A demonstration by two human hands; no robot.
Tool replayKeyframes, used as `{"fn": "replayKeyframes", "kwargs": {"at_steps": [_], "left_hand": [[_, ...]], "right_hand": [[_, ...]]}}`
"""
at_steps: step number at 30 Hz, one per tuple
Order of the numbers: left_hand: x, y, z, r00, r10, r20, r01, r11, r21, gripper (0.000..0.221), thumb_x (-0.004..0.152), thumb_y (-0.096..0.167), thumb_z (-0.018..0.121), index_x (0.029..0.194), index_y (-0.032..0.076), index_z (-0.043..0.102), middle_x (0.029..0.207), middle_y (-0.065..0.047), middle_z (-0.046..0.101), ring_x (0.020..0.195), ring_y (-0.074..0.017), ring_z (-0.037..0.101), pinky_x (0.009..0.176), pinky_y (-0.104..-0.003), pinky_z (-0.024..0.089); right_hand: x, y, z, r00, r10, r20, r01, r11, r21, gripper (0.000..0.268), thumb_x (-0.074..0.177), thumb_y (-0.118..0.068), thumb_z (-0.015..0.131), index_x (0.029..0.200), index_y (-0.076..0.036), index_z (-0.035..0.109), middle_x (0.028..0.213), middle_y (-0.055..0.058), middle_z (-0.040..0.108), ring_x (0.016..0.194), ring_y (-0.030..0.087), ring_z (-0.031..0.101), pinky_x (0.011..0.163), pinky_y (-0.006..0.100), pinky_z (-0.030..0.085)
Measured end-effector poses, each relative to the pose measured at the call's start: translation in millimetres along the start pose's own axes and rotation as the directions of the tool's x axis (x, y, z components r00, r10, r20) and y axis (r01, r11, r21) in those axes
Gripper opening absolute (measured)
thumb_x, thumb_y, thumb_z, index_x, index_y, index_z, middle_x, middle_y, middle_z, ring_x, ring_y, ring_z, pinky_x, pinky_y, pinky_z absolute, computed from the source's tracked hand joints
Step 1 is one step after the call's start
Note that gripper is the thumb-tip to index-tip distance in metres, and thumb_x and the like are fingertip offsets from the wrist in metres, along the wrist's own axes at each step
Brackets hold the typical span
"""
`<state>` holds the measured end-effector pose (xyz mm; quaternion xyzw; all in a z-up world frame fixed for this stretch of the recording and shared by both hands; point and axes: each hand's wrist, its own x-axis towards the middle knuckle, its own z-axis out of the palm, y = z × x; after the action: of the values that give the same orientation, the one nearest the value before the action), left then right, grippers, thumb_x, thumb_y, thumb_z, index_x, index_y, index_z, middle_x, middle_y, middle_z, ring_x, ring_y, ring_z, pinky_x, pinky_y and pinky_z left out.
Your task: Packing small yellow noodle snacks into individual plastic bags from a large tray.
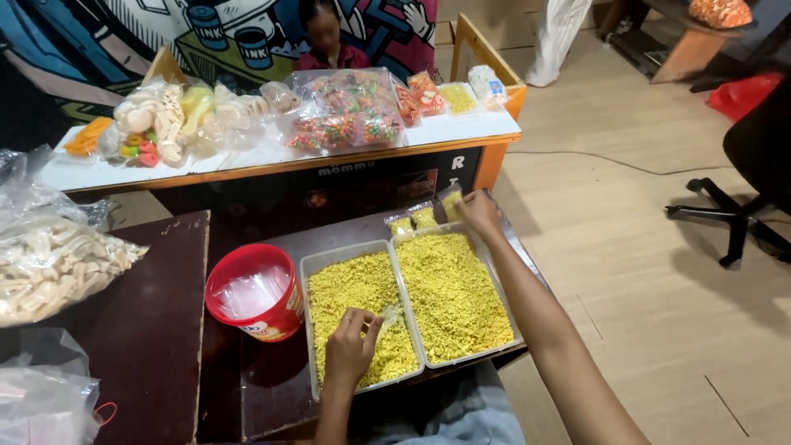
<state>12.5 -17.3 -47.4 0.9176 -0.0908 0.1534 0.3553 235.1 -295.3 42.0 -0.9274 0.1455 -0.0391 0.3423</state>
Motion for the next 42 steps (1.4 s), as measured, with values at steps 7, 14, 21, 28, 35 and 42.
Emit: {"fn": "replayKeyframes", "kwargs": {"at_steps": [7, 14, 21, 28, 35, 42], "left_hand": [[-1, -2, 2, 1.0, -0.02, 0.009, 0.02, 0.999, -0.027, 0.033, 0.098, 0.043, 0.053, 0.092, 0.013, 0.063, 0.087, 0.002, 0.062, 0.051, -0.0079, 0.05, 0.041, -0.021, 0.04], [2, 3, -2, 0.999, -0.035, 0.035, 0.036, 0.999, -0.016, 0.032, 0.098, 0.043, 0.052, 0.094, 0.013, 0.064, 0.089, 0.002, 0.063, 0.056, -0.0099, 0.056, 0.045, -0.023, 0.045], [0, 1, 0, 1.0, 0.008, 0.019, -0.008, 1.0, -0.018, 0.029, 0.099, 0.039, 0.055, 0.094, 0.012, 0.064, 0.086, 0.001, 0.063, 0.054, -0.0095, 0.053, 0.043, -0.023, 0.042], [1, 8, -9, 0.999, 0.019, -0.041, -0.022, 0.996, -0.091, 0.025, 0.099, 0.034, 0.055, 0.095, 0.011, 0.063, 0.09, -0.001, 0.063, 0.057, -0.0103, 0.056, 0.043, -0.023, 0.043], [11, 23, -64, 0.944, -0.035, -0.328, 0.02, 0.999, -0.05, 0.025, 0.094, 0.027, 0.062, 0.113, 0.012, 0.06, 0.123, -0.012, 0.056, 0.101, -0.0227, 0.062, 0.079, -0.032, 0.063], [40, -42, -133, 0.9, 0.181, -0.397, -0.01, 0.918, 0.396, 0.019, 0.094, 0.008, 0.063, 0.112, 0.001, 0.064, 0.104, -0.019, 0.061, 0.105, -0.0424, 0.062, 0.095, -0.05, 0.049]], "right_hand": [[7, -3, 10, 0.981, 0.093, 0.17, -0.072, 0.989, -0.128, 0.017, 0.098, -0.036, 0.054, 0.102, -0.025, 0.066, 0.095, -0.008, 0.073, 0.094, 0.012, 0.062, 0.094, 0.04, 0.034], [-24, -31, -4, 0.961, -0.009, 0.276, 0.026, 0.998, -0.056, 0.056, 0.085, -0.047, 0.063, 0.132, -0.019, 0.052, 0.133, -0.001, 0.059, 0.125, 0.022, 0.052, 0.115, 0.061, 0.015], [-35, -32, -1, 0.979, 0.011, 0.202, 0.009, 0.995, -0.1, 0.035, 0.089, -0.044, 0.065, 0.117, -0.024, 0.063, 0.081, -0.008, 0.073, 0.102, 0.013, 0.064, 0.116, 0.056, 0.013], [-80, -46, -16, 0.988, -0.091, 0.124, 0.11, 0.981, -0.159, 0.035, 0.097, -0.04, 0.054, 0.124, -0.019, 0.063, 0.068, -0.002, 0.072, 0.11, 0.023, 0.057, 0.102, 0.043, 0.028], [-188, -28, 18, 0.789, -0.586, 0.185, 0.594, 0.805, 0.015, 0.021, 0.087, -0.033, 0.064, 0.104, -0.022, 0.068, 0.107, -0.003, 0.069, 0.107, 0.017, 0.057, 0.097, 0.04, 0.038], [-217, 23, 95, 0.411, -0.91, 0.06, 0.91, 0.413, 0.028, 0.016, 0.09, -0.035, 0.062, 0.099, -0.022, 0.064, 0.111, 0.002, 0.059, 0.112, 0.032, 0.049, 0.089, 0.042, 0.039]]}}
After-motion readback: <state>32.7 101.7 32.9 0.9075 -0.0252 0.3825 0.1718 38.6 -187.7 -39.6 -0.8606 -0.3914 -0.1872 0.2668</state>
